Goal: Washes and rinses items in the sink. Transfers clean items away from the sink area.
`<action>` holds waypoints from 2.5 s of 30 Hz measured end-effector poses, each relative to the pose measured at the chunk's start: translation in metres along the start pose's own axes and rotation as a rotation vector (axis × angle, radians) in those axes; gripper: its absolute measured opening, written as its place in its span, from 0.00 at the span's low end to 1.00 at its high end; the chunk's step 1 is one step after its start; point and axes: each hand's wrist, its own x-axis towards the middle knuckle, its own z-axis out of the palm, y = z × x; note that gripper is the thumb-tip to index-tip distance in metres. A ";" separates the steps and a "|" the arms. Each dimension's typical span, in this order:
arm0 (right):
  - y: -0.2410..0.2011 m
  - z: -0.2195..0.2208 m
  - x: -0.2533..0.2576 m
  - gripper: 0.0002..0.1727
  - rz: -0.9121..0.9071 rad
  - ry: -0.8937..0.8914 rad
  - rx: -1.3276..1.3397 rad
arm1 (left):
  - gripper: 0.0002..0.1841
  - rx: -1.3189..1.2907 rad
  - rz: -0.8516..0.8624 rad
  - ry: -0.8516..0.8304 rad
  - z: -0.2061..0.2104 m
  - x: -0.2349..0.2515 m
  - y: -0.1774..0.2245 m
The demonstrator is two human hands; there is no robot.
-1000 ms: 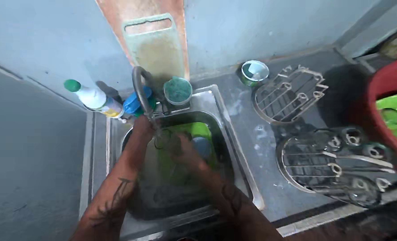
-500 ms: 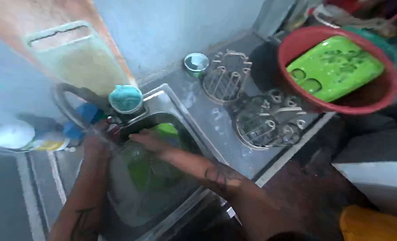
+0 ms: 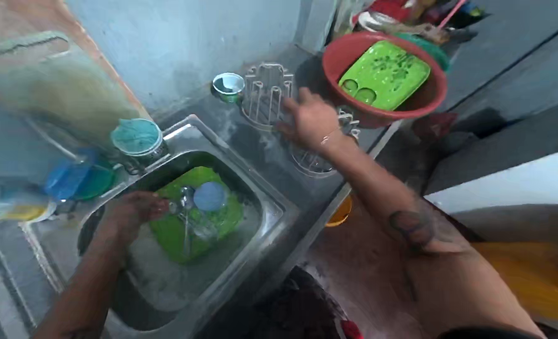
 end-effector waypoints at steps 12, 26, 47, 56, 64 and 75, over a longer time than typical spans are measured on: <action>0.082 0.054 -0.012 0.27 0.025 -0.022 -0.004 | 0.19 0.424 0.088 -0.309 0.093 -0.045 0.034; 0.234 -0.011 0.061 0.23 0.086 0.094 0.172 | 0.17 0.567 0.241 -0.304 0.212 -0.024 0.091; 0.405 0.045 0.203 0.33 0.103 -0.206 0.276 | 0.33 1.026 1.020 -0.029 0.373 -0.049 0.158; 0.326 -0.068 0.033 0.28 -0.513 -0.148 0.507 | 0.43 1.129 1.038 -0.060 0.409 -0.036 0.143; 0.274 -0.023 0.002 0.25 -0.642 -0.372 0.098 | 0.36 1.111 1.004 -0.218 0.396 -0.040 0.145; 0.264 -0.013 0.018 0.29 -0.580 -0.576 0.102 | 0.19 0.854 0.749 -0.042 0.344 -0.013 0.200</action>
